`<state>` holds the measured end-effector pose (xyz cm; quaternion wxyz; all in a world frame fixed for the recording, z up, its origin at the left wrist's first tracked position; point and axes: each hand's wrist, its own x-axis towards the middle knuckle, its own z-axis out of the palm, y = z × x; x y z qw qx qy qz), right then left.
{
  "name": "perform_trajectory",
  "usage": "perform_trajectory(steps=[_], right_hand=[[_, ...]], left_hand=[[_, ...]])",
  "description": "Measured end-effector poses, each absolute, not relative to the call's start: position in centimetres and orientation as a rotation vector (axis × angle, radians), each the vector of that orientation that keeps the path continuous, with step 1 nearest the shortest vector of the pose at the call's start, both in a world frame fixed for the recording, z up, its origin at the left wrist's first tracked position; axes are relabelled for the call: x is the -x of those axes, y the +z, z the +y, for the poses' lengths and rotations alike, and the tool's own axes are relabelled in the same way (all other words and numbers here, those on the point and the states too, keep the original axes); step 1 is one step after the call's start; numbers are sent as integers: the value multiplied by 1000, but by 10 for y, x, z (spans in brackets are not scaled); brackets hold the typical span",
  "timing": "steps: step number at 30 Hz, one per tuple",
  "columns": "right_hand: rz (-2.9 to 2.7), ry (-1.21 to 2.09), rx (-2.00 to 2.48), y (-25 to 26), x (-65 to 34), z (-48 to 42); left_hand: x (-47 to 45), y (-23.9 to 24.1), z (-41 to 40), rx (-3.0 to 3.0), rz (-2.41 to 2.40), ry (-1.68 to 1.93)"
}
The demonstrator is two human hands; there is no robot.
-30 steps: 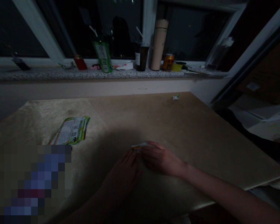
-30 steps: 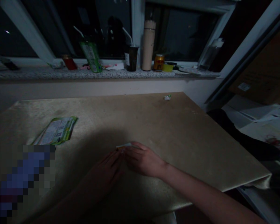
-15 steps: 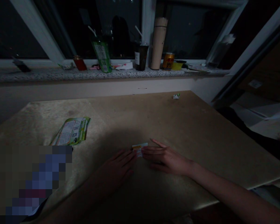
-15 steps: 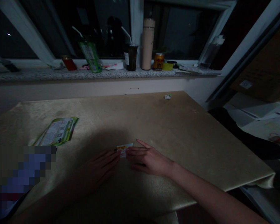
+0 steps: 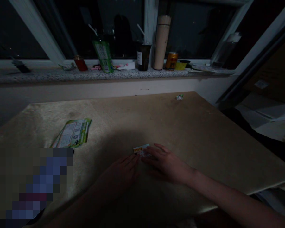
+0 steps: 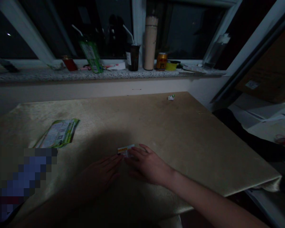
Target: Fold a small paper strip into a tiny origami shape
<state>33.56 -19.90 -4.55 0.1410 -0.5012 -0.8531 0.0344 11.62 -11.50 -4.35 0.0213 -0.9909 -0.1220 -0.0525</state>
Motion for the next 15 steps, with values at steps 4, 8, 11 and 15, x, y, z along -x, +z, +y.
perform_trajectory(steps=[4, 8, 11, 15], right_hand=[[-2422, 106, 1422, -49, -346, -197], [-2397, 61, 1462, -45, -360, -201], [-2405, 6, 1495, -41, -368, -206], [-2406, -35, 1494, -36, -366, -207]], left_hand=[[-117, -46, -116, 3094, -465, -132], [-115, -50, -115, 3146, -515, -195], [-114, -50, -114, 3156, -527, -197], [-114, -46, -111, 3157, -514, -175]])
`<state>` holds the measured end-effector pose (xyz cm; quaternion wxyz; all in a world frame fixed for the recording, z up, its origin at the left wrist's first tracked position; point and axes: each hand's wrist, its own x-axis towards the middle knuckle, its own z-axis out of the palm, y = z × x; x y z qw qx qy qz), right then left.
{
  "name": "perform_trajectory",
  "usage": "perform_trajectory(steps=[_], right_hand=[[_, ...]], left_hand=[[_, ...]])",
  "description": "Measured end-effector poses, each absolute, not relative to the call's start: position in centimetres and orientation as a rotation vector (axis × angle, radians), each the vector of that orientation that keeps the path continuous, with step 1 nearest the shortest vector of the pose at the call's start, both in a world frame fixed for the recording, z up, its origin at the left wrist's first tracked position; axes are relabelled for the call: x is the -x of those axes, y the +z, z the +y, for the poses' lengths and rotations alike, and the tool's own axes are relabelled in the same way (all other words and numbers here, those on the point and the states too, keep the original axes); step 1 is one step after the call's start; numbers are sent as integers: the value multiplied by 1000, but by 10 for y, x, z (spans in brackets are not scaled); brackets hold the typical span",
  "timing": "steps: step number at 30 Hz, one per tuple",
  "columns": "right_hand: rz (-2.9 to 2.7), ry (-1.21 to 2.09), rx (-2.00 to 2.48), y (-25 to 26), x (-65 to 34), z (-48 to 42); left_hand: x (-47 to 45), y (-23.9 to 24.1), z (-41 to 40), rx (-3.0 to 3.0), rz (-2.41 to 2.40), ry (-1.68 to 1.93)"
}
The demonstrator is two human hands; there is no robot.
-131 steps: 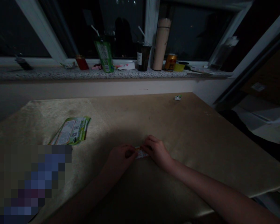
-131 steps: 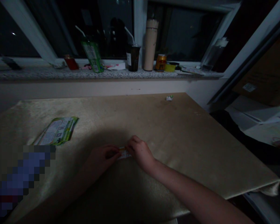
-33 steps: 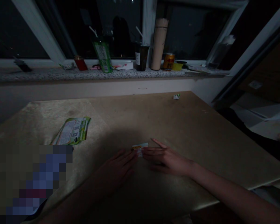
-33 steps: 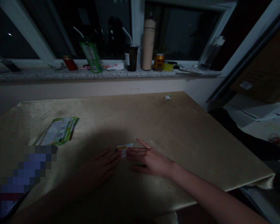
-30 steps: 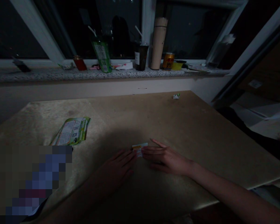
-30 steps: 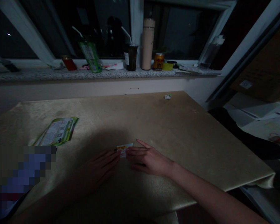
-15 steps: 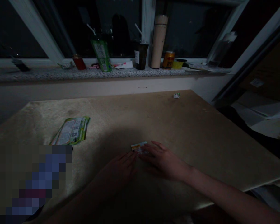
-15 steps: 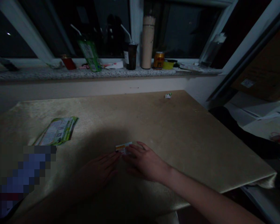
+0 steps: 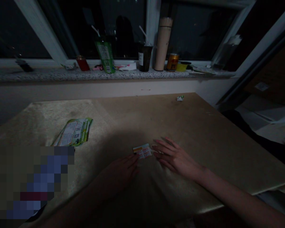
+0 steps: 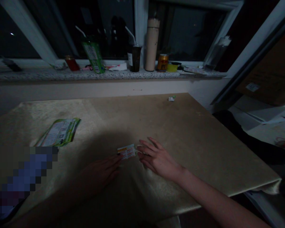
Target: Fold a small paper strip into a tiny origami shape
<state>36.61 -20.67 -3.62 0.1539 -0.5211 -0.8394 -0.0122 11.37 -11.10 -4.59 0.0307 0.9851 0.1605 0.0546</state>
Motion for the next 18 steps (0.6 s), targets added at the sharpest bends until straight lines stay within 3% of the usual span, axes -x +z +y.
perform_trajectory(steps=[10, 18], right_hand=[[-2309, 68, 1527, -40, -345, -154], [-2379, 68, 1478, -57, -340, -141]], left_hand=[[-109, -47, -83, -3164, 404, 290], [-110, -56, -77, -2703, 891, 506]])
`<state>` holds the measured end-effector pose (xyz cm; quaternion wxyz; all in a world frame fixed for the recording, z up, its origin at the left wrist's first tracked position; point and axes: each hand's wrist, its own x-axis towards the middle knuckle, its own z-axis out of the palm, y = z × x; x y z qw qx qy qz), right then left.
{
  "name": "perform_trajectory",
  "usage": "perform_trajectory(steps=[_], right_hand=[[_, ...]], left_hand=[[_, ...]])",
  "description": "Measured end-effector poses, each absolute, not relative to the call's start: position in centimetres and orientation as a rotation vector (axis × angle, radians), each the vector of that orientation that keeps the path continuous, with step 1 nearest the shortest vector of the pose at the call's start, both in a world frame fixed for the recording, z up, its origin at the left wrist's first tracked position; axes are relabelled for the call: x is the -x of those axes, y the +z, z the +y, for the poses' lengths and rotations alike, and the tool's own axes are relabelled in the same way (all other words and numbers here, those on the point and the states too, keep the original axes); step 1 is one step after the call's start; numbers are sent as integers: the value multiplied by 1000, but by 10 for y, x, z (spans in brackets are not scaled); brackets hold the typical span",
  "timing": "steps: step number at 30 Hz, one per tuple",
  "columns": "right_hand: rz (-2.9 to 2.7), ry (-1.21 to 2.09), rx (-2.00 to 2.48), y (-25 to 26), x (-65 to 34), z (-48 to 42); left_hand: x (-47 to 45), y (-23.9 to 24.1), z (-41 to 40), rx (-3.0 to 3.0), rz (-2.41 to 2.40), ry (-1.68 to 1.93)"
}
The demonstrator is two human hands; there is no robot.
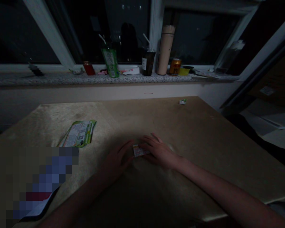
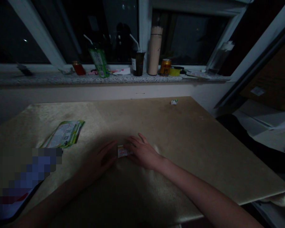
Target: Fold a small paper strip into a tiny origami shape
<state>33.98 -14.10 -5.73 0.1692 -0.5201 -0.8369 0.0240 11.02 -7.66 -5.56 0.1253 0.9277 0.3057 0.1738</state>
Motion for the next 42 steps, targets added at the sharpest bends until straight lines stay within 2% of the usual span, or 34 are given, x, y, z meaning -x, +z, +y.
perform_trajectory(steps=[12, 20, 29, 38, 42], right_hand=[[-2350, 137, 1323, -61, -335, -143], [-2343, -179, 1270, -64, -333, -143], [-2367, -392, 1152, -67, -335, -147], [-2484, -276, 1079, -57, -341, -162], [-2493, -139, 1114, -57, -349, -169]], left_hand=[[-125, -46, -73, -2466, 861, 500], [-123, -48, -80, -2146, 829, 668], [-116, -40, -83, -2258, 789, 732], [-115, -53, -76, -2858, 788, 553], [-111, -50, -80, -3110, 409, 363]])
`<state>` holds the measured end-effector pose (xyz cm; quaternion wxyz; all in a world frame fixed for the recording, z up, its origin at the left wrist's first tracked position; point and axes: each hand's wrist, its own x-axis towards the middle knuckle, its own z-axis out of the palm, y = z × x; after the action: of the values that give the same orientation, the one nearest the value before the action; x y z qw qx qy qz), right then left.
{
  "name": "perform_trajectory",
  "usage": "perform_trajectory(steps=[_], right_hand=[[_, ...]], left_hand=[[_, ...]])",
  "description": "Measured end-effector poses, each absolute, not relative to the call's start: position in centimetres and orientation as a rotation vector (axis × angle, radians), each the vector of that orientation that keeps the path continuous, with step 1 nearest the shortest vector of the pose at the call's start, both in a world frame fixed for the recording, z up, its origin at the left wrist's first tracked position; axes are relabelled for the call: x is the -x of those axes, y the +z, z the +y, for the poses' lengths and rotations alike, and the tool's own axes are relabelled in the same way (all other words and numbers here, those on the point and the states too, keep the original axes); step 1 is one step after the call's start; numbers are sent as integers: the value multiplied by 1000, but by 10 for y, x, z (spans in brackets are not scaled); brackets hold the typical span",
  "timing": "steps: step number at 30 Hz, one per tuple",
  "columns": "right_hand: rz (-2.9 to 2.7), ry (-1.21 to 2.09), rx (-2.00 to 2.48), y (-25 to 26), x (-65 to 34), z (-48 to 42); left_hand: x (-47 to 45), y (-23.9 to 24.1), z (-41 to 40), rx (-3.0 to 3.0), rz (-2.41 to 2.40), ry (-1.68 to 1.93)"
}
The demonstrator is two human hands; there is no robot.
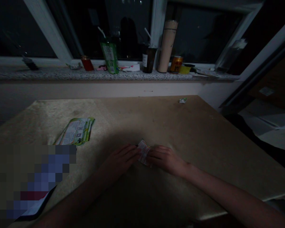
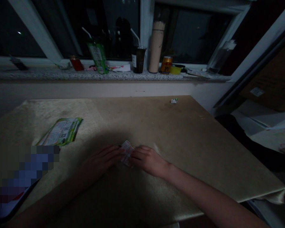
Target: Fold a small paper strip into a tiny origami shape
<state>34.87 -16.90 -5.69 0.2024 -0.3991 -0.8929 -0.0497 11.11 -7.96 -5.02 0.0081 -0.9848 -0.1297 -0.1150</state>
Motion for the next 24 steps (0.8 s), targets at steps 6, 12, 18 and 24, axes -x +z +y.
perform_trajectory(steps=[6, 12, 18, 24], right_hand=[[-2436, 48, 1218, -55, -351, -171], [-2418, -7, 1273, -53, -348, -169], [-2401, 48, 1235, -57, -353, -169], [-2246, 326, 1209, -52, -357, -167]], left_hand=[[-108, -55, -83, 3047, -394, -254], [-114, -48, -89, 3083, -426, -295], [-113, -45, -95, 3248, -407, -179], [-109, -45, -91, 3336, -283, -131]])
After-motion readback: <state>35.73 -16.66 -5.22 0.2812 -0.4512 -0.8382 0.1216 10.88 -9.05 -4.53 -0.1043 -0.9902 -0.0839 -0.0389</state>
